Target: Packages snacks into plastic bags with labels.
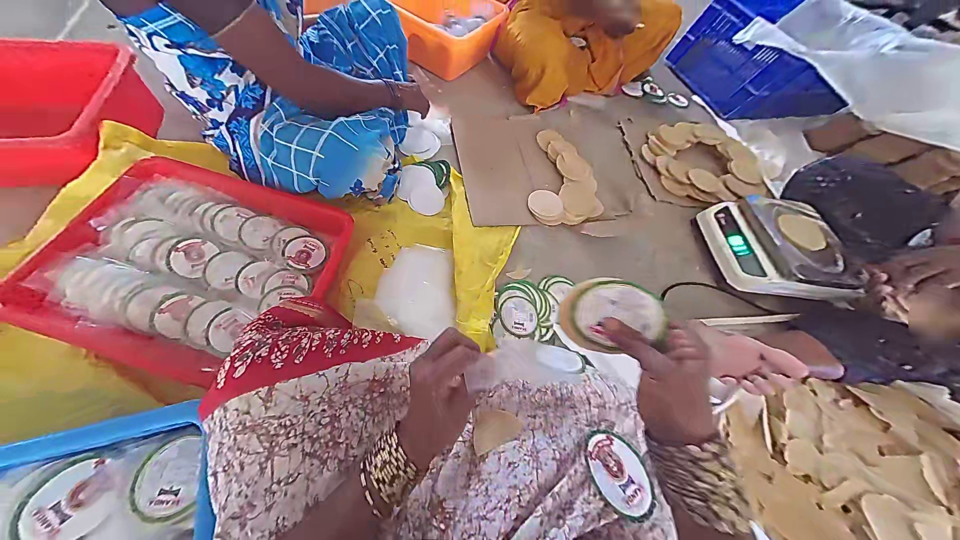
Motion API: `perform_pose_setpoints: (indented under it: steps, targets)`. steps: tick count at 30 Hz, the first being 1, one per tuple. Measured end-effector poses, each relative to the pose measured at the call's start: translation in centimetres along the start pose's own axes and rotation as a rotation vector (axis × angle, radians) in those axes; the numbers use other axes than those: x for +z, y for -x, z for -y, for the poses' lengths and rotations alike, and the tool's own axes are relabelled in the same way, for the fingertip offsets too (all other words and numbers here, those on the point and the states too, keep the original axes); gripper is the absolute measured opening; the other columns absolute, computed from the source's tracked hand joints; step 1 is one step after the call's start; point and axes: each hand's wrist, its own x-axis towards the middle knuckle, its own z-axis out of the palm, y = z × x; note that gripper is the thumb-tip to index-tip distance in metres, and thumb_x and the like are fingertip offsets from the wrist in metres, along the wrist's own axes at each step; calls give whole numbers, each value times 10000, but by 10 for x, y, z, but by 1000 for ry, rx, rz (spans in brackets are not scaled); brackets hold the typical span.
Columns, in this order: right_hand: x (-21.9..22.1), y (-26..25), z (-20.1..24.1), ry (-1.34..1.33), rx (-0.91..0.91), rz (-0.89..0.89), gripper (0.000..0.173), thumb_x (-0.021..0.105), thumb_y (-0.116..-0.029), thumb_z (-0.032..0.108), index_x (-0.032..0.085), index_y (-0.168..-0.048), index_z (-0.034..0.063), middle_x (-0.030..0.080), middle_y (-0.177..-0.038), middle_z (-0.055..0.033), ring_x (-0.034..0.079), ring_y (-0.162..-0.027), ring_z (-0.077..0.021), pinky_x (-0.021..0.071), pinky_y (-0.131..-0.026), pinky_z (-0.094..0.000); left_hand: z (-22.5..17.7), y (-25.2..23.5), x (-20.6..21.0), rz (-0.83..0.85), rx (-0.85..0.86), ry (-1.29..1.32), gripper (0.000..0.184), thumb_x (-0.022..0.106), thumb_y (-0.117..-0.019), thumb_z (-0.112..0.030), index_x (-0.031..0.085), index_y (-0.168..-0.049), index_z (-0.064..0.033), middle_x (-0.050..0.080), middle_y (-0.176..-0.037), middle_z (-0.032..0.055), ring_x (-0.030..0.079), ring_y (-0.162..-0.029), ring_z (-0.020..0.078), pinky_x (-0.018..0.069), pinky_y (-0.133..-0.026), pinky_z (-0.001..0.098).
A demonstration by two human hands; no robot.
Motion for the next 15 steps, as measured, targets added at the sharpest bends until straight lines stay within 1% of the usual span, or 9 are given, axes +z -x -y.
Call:
perform_pose_setpoints:
  steps: [1, 3, 7, 9, 11, 12, 13, 14, 15]
  targets:
    - [-10, 1, 10, -26, -51, -19, 271, 672, -857, -22, 599, -1106, 58, 740, -915, 95, 722, -845, -19, 627, -786, -231, -9, -2, -3, 23, 69, -13, 133, 617, -1016, -191, 653, -976, -69, 607, -976, 18, 599, -941, 6, 510, -853, 124]
    - [-28, 4, 28, -90, -169, -33, 295, 697, -854, 7, 616, -1117, 113, 749, -956, 112, 723, -885, -34, 622, -820, -249, -22, -3, -6, 55, 173, -33, 132, 552, -1047, -187, 656, -1019, -109, 603, -1002, 8, 606, -985, 37, 513, -897, 151]
    - [-61, 17, 59, -160, -354, -16, 338, 779, -883, 140, 636, -1181, 214, 755, -1067, 120, 723, -975, -48, 614, -880, -261, -37, -3, -5, 68, 277, -21, 121, 555, -1036, -151, 659, -1077, -103, 600, -983, 30, 611, -946, 108, 528, -877, 214]
    - [-73, 30, 74, -169, -410, 36, 337, 786, -901, 208, 652, -1210, 210, 752, -1116, 88, 713, -1037, -71, 588, -948, -282, -43, -2, -4, 92, 294, -16, 128, 548, -1039, -151, 649, -1101, -101, 597, -973, 35, 607, -930, 121, 523, -883, 232]
    - [-74, 46, 93, -197, -465, 102, 302, 786, -910, 200, 635, -1167, 151, 748, -1109, 30, 713, -1049, -118, 578, -971, -333, -47, 0, -3, 114, 309, -16, 136, 547, -1043, -157, 650, -1112, -100, 607, -974, 35, 611, -944, 127, 512, -914, 250]
    - [-71, 52, 104, -202, -493, 164, 246, 775, -919, 180, 654, -1132, 151, 749, -1095, 25, 720, -1032, -122, 586, -958, -333, -49, 2, -2, 120, 317, -26, 131, 559, -1039, -153, 648, -1119, -100, 609, -974, 34, 613, -953, 128, 511, -928, 254]
    - [-66, 58, 117, -186, -509, 251, 184, 752, -933, 179, 679, -1100, 159, 737, -1072, 36, 720, -999, -106, 591, -930, -298, -50, 5, -1, 123, 322, -36, 125, 581, -1032, -153, 647, -1122, -98, 608, -969, 34, 614, -955, 127, 510, -930, 253]
    - [-61, 64, 127, -164, -519, 320, 151, 738, -945, 191, 687, -1084, 163, 733, -1055, 41, 727, -965, -94, 601, -891, -264, -52, 7, 0, 129, 319, -49, 125, 613, -1022, -160, 644, -1124, -95, 604, -970, 33, 610, -962, 122, 507, -933, 245]
    - [-58, 71, 132, -169, -524, 386, 137, 719, -963, 192, 693, -1094, 161, 742, -1070, 33, 734, -967, -101, 613, -881, -256, -55, 9, 0, 133, 312, -58, 135, 629, -1015, -170, 646, -1125, -95, 609, -975, 30, 612, -969, 114, 506, -934, 235]
